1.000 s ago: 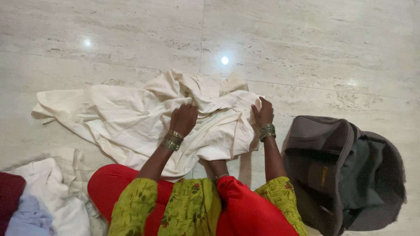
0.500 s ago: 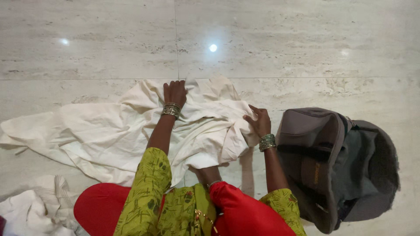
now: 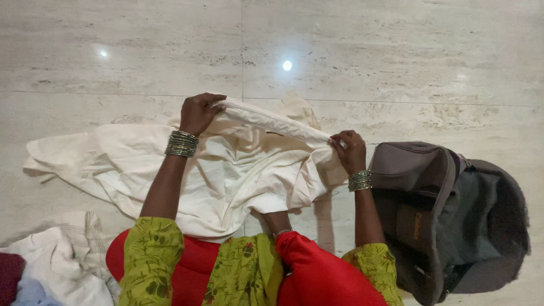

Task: The person folds a pair of grey trousers by hand, places them inside a brown bag, and then spreads a white shirt on the floor to continue folding it.

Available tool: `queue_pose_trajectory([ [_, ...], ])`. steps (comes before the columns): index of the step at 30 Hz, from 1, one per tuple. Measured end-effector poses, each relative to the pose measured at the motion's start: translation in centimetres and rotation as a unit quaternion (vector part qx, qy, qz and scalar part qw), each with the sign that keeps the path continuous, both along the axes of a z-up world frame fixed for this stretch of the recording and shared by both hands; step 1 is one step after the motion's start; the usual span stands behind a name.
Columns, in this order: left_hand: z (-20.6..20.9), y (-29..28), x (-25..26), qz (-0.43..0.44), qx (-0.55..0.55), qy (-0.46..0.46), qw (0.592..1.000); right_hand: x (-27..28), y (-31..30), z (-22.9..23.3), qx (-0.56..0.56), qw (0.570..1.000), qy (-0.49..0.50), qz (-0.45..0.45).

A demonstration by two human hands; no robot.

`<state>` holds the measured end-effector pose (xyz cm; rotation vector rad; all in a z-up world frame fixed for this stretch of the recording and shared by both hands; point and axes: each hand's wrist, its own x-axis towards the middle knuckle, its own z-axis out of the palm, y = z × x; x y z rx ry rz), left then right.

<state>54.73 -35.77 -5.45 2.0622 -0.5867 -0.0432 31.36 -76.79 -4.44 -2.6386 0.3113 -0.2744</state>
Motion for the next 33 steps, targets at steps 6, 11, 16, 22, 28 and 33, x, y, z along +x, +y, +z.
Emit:
queue_pose_trajectory([
  [6, 6.2, 0.9, 1.3, 0.055, 0.159, -0.144, 0.975, 5.2, -0.8, 5.1, -0.147, 0.972, -0.162, 0.084],
  [11, 11.1, -0.4, 1.7, 0.133, 0.148, -0.295, 0.935, 7.2, -1.3, 9.1, -0.099, 0.970, -0.216, -0.043],
  [16, 7.3, 1.3, -1.0, 0.135, 0.162, -0.277, 0.937, 6.6, -0.1, 5.3, -0.118, 0.976, -0.180, -0.030],
  [22, 0.9, 4.7, -6.3, 0.099, 0.164, -0.095, 0.977, 3.4, -0.2, -1.7, 0.068, 0.992, -0.001, 0.103],
  [28, 5.1, 1.8, -2.7, 0.187, 0.081, -0.209, 0.956, 6.9, -0.5, 2.7, 0.074, 0.983, -0.170, 0.014],
  [33, 6.8, -4.4, -2.7, 0.179, 0.035, -0.261, 0.948, 9.2, 4.5, 4.5, 0.061, 0.922, -0.374, -0.078],
])
